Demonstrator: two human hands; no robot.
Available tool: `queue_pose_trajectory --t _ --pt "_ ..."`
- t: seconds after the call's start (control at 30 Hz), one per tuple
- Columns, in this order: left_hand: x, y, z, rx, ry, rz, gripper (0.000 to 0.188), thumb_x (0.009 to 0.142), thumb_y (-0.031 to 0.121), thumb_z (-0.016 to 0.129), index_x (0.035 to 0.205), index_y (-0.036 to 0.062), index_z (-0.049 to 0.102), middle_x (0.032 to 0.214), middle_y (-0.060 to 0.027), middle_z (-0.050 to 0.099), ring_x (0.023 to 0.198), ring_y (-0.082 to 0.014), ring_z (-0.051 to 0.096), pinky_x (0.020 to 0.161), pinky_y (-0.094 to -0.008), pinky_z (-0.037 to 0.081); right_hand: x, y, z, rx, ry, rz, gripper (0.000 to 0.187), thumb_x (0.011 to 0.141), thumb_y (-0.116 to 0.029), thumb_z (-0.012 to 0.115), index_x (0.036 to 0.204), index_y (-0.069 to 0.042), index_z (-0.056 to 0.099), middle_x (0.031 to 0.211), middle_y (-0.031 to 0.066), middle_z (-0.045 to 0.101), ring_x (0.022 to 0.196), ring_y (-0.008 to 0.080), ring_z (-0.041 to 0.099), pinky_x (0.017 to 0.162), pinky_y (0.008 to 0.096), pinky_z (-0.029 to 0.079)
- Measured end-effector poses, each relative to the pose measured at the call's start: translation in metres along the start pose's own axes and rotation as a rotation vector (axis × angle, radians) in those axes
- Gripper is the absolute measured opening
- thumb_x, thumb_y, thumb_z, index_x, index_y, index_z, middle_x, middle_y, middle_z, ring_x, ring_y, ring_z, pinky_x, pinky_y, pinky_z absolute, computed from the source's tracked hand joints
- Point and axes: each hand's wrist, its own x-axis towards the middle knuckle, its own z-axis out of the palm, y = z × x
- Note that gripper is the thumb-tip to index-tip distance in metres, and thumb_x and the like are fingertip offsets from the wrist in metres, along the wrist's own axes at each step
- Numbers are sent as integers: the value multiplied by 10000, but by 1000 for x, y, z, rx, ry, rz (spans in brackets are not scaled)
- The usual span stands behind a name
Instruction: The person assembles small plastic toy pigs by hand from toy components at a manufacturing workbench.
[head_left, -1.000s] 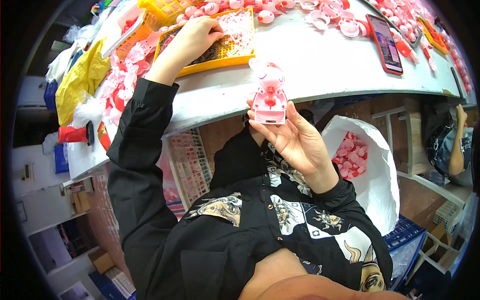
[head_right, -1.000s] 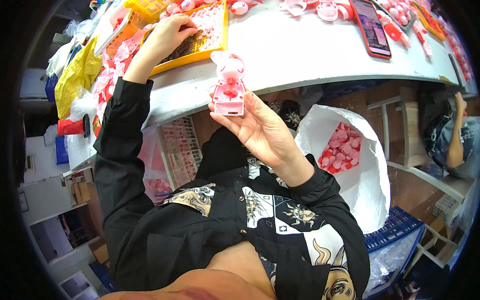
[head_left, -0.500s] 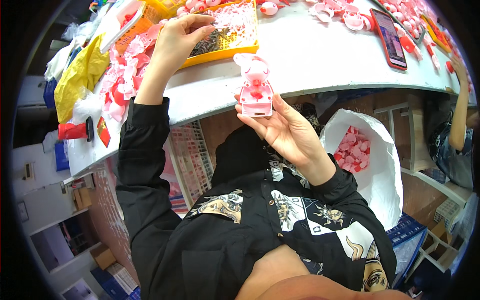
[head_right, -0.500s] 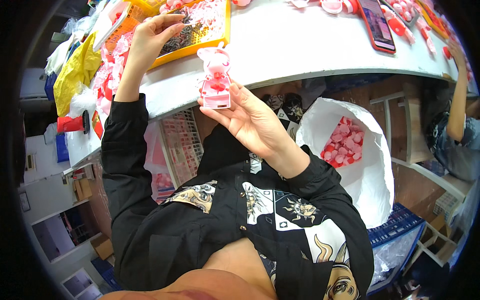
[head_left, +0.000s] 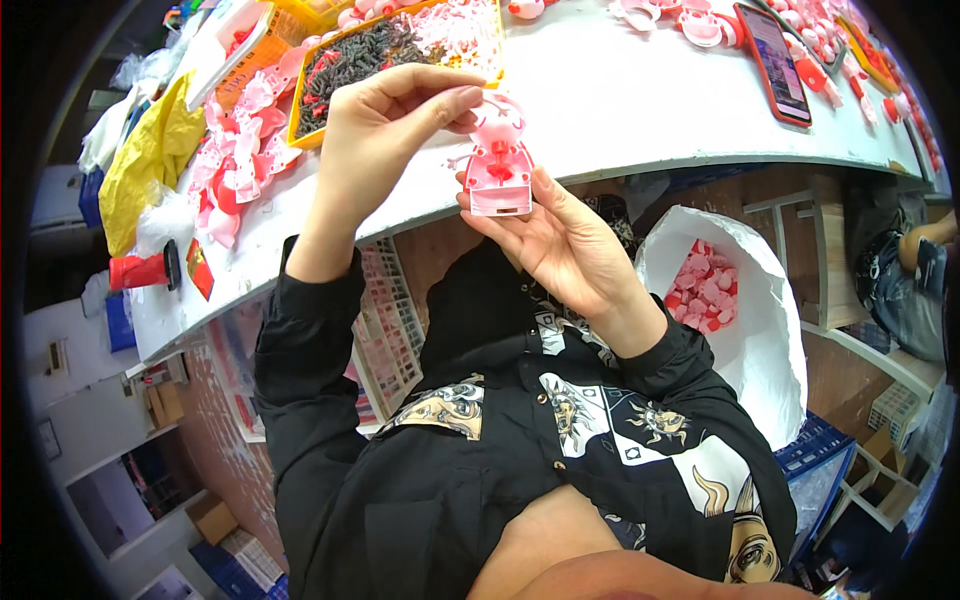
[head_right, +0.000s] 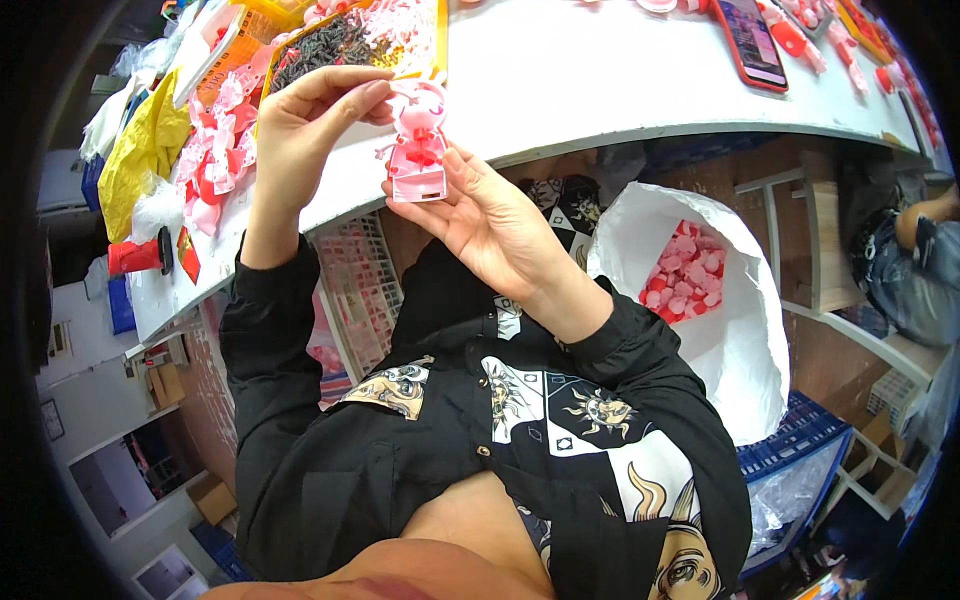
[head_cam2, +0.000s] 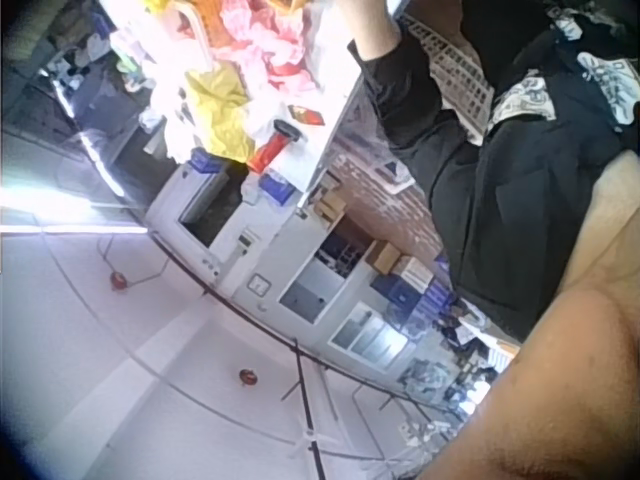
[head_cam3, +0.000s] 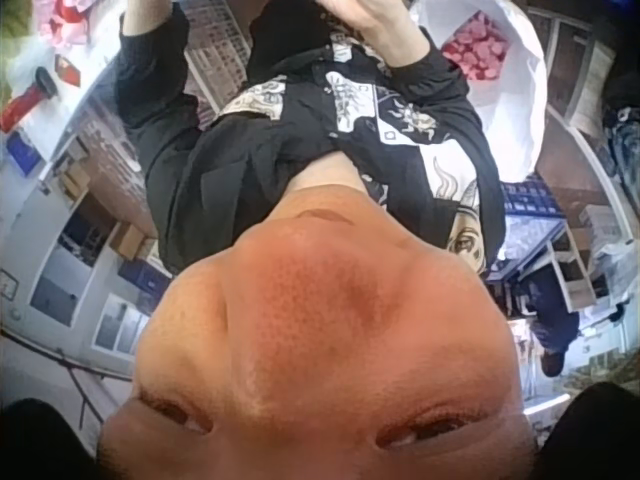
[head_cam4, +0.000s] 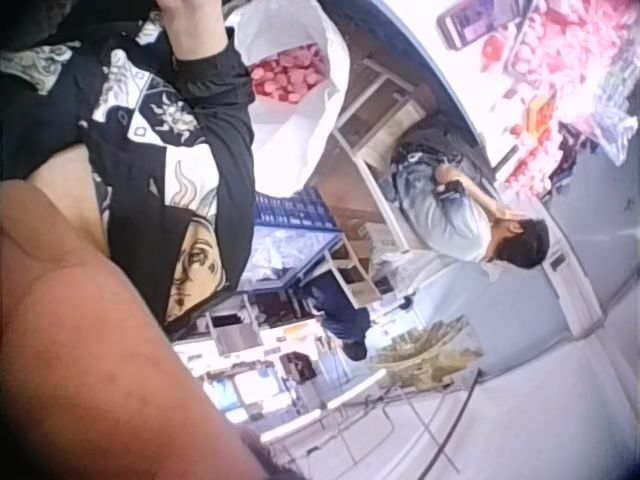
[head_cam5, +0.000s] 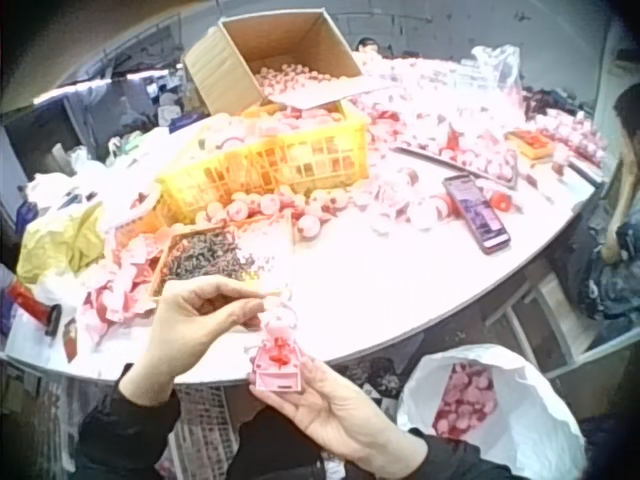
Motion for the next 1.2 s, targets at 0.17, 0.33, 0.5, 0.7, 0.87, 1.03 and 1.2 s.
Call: queue_pose_trajectory --t 0.17,0.33,0.5,0.7,0.87,1.03,1.2 --pt "-14 -1 18 167 -29 191 172 875 -32 616 1038 -40 668 921 -68 672 827 -99 633 742 -224 522 1 0 0 -4 -26 1 463 993 -225 476 1351 38 345 1335 213 445 1260 328 457 1080 460 407" --pt "-16 6 20 474 -95 276 181 773 -45 678 950 -9 691 869 -81 654 780 -140 632 679 -238 498 1 0 2 -32 41 -17 379 983 -233 506 1291 -23 441 1196 111 559 1141 228 559 1002 410 474" --pt "-16 11 19 612 -129 376 189 772 -32 685 959 -2 680 865 -85 653 763 -149 632 670 -246 501 1 3 1 -58 13 -35 378 986 -235 500 1296 -28 438 1210 100 550 1149 215 552 1002 403 475" --pt "-14 18 20 576 -110 355 181 786 -30 671 965 -5 665 865 -83 650 756 -145 627 680 -251 499 3 3 0 -49 5 -27 407 986 -238 499 1322 -24 419 1233 104 537 1146 209 550 1009 401 469" --pt "-12 13 18 468 -72 310 166 787 -30 676 951 -7 671 844 -72 639 734 -138 610 674 -251 488 1 1 2 -56 3 -35 429 985 -237 501 1344 -25 404 1241 107 533 1151 215 547 1011 404 467" --pt "-11 -1 18 454 -103 353 160 765 -3 714 921 33 716 819 -35 598 771 -112 564 654 -233 440 2 1 -2 -48 5 -25 430 984 -233 503 1343 -20 402 1245 109 530 1160 226 544 1015 416 465" --pt "-11 -11 15 401 -98 245 172 746 23 742 915 53 731 829 -16 573 815 -110 536 693 -241 423 1 -1 -3 -43 10 -4 408 977 -230 516 1314 -16 428 1222 112 546 1151 235 550 1018 425 462"
